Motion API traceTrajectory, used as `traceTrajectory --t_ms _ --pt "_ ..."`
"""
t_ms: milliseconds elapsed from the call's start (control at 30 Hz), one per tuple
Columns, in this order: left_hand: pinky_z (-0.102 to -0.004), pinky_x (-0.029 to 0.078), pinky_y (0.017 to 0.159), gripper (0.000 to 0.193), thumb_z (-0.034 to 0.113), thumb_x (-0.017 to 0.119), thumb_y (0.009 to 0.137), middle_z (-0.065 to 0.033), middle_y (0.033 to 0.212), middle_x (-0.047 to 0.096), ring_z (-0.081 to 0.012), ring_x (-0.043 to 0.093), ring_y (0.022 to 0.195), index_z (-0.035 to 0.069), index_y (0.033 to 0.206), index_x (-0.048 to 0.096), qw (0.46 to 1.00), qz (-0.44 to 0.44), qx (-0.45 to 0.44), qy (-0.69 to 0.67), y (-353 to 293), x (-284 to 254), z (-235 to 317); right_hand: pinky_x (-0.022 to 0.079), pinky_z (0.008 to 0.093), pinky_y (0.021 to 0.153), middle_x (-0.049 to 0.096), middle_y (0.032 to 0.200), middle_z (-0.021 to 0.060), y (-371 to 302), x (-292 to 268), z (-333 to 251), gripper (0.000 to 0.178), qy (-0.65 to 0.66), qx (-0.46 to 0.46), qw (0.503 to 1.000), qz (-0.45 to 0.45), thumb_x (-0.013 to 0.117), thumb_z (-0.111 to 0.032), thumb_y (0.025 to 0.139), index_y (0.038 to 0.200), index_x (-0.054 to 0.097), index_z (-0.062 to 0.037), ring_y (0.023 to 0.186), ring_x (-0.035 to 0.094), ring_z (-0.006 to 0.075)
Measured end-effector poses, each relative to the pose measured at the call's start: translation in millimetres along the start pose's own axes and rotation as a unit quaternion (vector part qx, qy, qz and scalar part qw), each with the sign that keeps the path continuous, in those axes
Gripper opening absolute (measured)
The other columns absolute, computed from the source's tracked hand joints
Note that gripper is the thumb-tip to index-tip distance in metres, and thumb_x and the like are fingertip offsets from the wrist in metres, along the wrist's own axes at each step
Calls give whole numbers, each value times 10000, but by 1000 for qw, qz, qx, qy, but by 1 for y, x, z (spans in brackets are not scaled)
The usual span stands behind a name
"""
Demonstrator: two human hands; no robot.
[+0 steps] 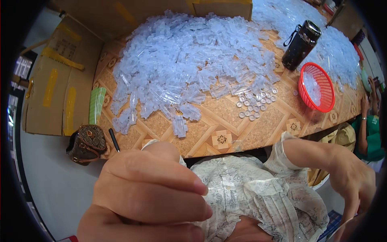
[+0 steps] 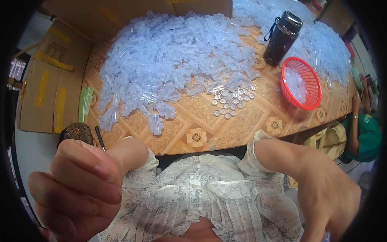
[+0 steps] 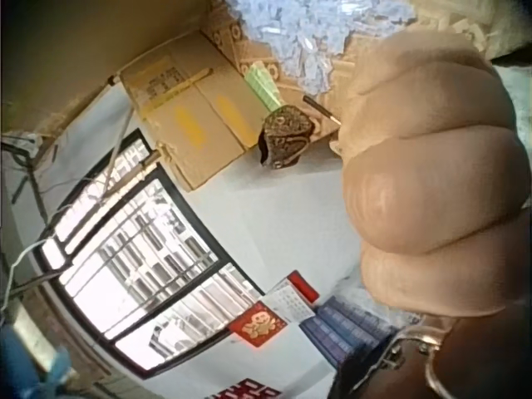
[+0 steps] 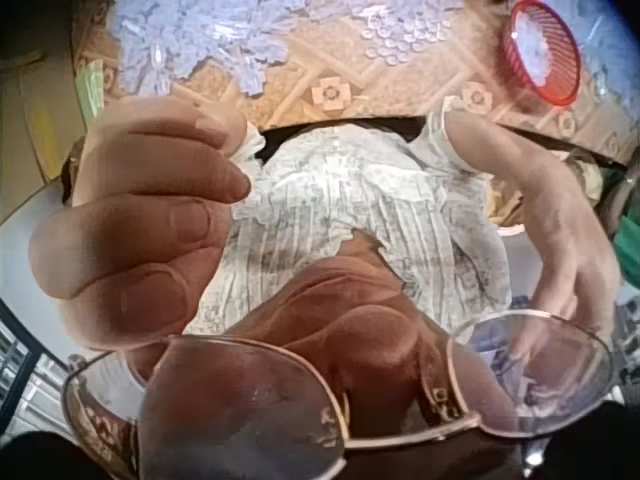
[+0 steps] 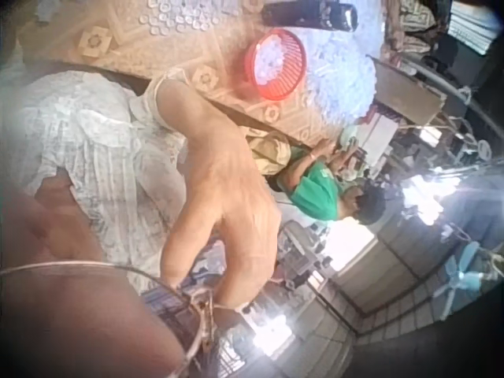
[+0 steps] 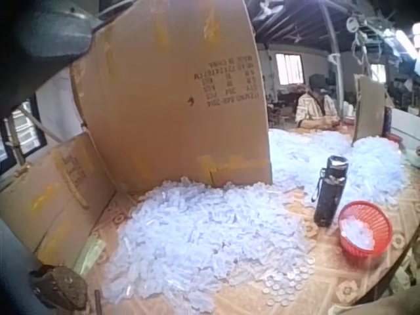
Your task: The person assembles plastic components by picking up plastic housings and fitting round caps onto them by hand.
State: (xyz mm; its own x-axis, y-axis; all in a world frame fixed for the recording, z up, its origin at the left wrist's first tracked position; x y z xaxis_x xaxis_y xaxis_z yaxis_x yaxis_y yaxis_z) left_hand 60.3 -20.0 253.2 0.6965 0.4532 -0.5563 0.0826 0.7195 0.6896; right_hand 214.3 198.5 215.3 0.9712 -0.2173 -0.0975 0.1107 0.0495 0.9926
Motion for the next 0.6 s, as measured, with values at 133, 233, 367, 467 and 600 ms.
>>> traceTrajectory --t_ms 133,233,367,467,600 --pt "-419 501 566 388 417 327 992 -120 895 481 -252 561 598 52 940 447 998 28 -44 21 1 -5 17 445 546 899 672 930 37 -29 -28 -7 234 -229 49 954 186 561 73 787 884 706 -83 1085 537 262" --pt "-422 500 566 384 417 327 992 -123 900 480 -255 562 600 55 945 445 998 33 -57 12 -2 -2 18 317 559 1042 649 963 -1 -64 -68 3 214 -189 115 936 274 695 -146 795 1009 683 -157 1233 409 210" --pt "-439 499 581 345 410 309 996 -131 972 480 -281 573 625 94 1020 446 993 107 -5 40 -21 3 10 275 562 1064 550 1064 -17 -127 -112 2 602 -193 141 920 310 764 -398 730 1246 526 -196 1246 376 248" --pt "-288 381 470 259 251 471 906 -52 733 541 -151 477 490 23 872 590 958 277 20 67 -36 8 -60 276 554 1068 523 1068 41 -169 -133 -24 662 -238 95 873 415 661 -457 795 1320 436 -121 1256 375 287" --pt "-303 479 647 159 85 594 870 -98 870 645 -184 609 714 3 997 643 925 255 -242 143 -36 10 -210 293 522 1072 556 1189 148 -205 -162 -29 723 -193 85 815 540 645 -331 811 1383 357 4 1244 430 302"
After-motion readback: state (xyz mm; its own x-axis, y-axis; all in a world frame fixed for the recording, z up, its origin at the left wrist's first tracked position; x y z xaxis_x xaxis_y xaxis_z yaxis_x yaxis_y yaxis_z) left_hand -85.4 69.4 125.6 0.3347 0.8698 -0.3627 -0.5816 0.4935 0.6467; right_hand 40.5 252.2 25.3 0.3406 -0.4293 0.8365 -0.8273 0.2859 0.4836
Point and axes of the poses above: each hand's wrist, its own y-axis towards the middle knuckle, its own x-axis out of the palm, z = x × y, the point moved 4 cm from there along y, towards the middle knuckle
